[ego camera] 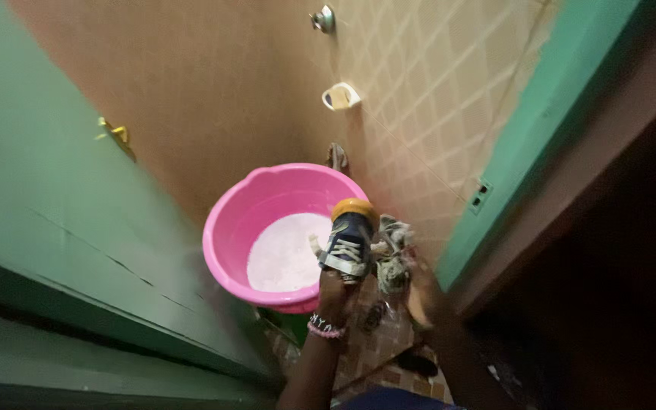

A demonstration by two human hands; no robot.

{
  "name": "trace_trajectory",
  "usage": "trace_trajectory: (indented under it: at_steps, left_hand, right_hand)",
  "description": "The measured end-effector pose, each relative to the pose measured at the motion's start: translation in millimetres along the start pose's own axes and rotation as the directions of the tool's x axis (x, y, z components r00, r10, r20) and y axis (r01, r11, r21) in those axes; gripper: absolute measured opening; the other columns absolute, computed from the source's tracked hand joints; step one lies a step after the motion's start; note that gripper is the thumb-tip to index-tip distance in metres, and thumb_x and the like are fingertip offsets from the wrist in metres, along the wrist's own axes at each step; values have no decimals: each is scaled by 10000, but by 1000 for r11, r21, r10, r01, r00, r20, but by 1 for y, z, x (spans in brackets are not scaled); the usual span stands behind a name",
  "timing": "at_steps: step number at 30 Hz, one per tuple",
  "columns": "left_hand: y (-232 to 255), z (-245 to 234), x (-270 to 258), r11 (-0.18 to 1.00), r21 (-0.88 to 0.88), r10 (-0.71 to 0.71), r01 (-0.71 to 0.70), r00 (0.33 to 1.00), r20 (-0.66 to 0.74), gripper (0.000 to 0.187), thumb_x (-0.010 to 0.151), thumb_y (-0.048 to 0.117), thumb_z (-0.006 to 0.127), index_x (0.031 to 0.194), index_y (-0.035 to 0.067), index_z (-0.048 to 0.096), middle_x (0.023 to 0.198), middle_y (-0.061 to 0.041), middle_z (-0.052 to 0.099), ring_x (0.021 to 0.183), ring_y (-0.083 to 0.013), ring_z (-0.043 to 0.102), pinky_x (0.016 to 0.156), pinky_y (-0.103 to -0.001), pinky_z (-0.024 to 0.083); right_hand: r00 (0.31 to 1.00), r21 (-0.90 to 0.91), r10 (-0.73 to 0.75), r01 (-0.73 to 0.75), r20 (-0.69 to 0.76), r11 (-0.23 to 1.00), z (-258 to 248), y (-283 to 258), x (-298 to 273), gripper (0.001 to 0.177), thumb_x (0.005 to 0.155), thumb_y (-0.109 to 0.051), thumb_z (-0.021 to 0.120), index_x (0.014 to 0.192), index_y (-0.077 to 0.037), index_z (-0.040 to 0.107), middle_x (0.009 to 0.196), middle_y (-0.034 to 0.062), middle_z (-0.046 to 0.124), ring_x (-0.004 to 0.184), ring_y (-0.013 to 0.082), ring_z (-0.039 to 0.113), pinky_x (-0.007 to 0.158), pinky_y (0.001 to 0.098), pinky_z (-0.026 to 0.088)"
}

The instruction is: The person scrubs a black shoe with a cloth in a pink basin of soapy water, then scrubs a tan shoe, and finally scrubs a blue and orange sneaker. The person repeatedly dips the cloth into the soapy water to clean each shoe.

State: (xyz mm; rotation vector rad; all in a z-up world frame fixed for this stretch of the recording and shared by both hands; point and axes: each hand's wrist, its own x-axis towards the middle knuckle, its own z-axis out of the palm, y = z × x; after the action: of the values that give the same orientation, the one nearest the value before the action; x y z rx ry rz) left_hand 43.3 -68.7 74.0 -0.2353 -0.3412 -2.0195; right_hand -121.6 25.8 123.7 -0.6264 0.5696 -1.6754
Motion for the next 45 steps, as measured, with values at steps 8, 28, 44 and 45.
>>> trace_trajectory:
  at_steps: [8, 28, 44, 45]
  left_hand:
    - [59, 108, -38, 980, 185, 80, -67, 995, -65, 448, 808, 250, 554, 1188, 22, 623, 1161, -154, 665, 1090, -292, 647, 983, -432, 553]
    - [88, 94, -18, 494, 868, 660, -56, 674, -332, 329, 917, 115, 712, 1203, -44, 678, 1016, -151, 752, 790, -204, 738, 685, -345, 628]
    - [58, 101, 46, -483, 874, 595, -51, 713, 370, 261, 963, 142, 723, 1024, -88, 613, 837, -155, 721, 719, -255, 716, 653, -370, 558]
    - [61, 103, 61, -385, 923, 664, 3, 696, 274, 221, 979, 161, 723, 940, -43, 647, 823, -149, 736, 705, -251, 729, 657, -358, 565]
  right_hand:
    - [975, -411, -126, 192, 183, 891, 56, 37, 9, 668, 888, -208, 697, 1482, -79, 422, 1414, 179, 544, 1284, 318, 559, 1071, 518, 470]
    - [730, -617, -490, 674, 476, 406, 130, 90, 33, 372, 984, -297, 586, 1239, -27, 608, 1258, 197, 638, 1180, 308, 645, 1001, 455, 554]
    - [838, -547, 139, 210, 527, 810, 107, -1, 195, 336, 1003, -302, 604, 1114, 8, 672, 1119, 200, 693, 1034, 286, 697, 907, 402, 597]
    - [840, -520, -2, 338, 543, 785, 110, 6, 188, 338, 1004, -304, 609, 1125, 7, 665, 1129, 199, 690, 1043, 287, 697, 912, 403, 597]
